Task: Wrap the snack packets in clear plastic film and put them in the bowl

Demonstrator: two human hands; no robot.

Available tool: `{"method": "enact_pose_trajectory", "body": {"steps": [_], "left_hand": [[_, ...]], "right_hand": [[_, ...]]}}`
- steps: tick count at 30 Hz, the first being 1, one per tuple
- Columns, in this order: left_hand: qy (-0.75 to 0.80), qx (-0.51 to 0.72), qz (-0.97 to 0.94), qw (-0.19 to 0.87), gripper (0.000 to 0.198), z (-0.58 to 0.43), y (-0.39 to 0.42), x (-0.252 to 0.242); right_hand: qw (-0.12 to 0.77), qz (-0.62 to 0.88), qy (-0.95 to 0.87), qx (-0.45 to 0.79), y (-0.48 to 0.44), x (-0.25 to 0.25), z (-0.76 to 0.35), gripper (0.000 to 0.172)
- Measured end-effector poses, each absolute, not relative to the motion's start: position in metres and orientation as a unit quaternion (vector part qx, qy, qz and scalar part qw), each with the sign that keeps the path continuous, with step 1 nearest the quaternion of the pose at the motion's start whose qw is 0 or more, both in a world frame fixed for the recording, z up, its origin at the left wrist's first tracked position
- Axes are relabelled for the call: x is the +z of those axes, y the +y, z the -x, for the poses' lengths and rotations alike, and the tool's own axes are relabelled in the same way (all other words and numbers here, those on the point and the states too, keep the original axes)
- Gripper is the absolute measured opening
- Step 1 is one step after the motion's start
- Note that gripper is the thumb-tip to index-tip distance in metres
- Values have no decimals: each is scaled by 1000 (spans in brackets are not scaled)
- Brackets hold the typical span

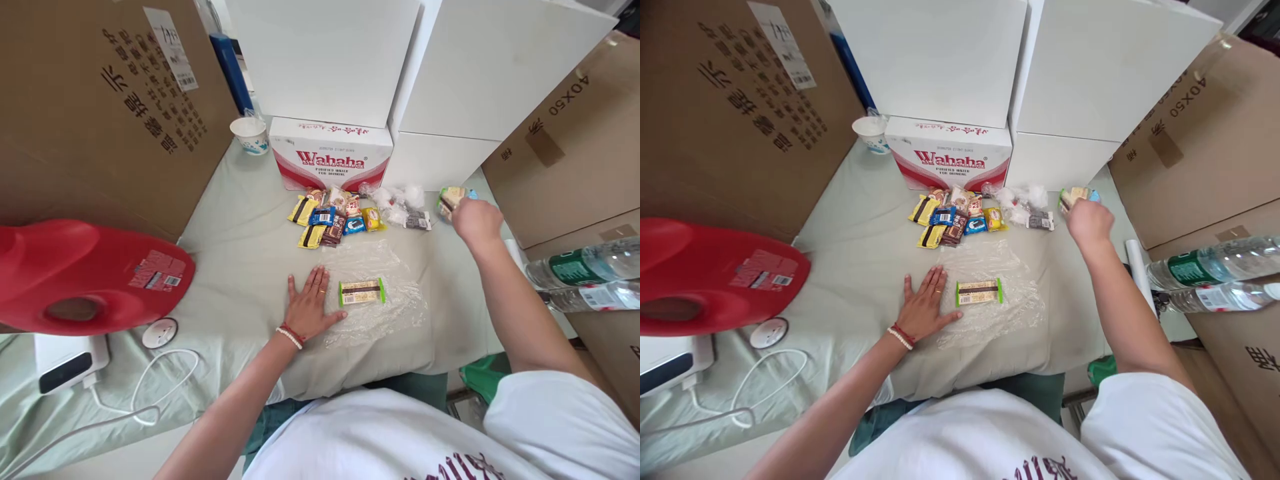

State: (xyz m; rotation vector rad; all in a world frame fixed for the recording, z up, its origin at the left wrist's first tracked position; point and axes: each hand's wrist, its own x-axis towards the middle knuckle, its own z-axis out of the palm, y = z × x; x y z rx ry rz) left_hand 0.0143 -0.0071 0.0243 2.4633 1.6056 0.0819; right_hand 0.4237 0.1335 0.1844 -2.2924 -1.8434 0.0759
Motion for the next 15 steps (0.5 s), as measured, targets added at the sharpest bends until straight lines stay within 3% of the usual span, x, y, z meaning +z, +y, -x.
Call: {"method": "enact_pose_trajectory", "body": {"steps": [2,6,9,15], "left_hand": [[543,28,-834,98,106,-14,-7,24],[543,26,-834,96,105,-15,-7,23],[544,24,-833,100,105,-15,-6,23],[541,29,-834,102,105,-14,-7,24]], "right_hand": [[118,793,-597,21,102,187,-426,36],[181,662,-668,288,55,153,-386,35],[138,566,-713,390,41,118,-335,34],[8,592,-781,198,33,100,-277,39]]}}
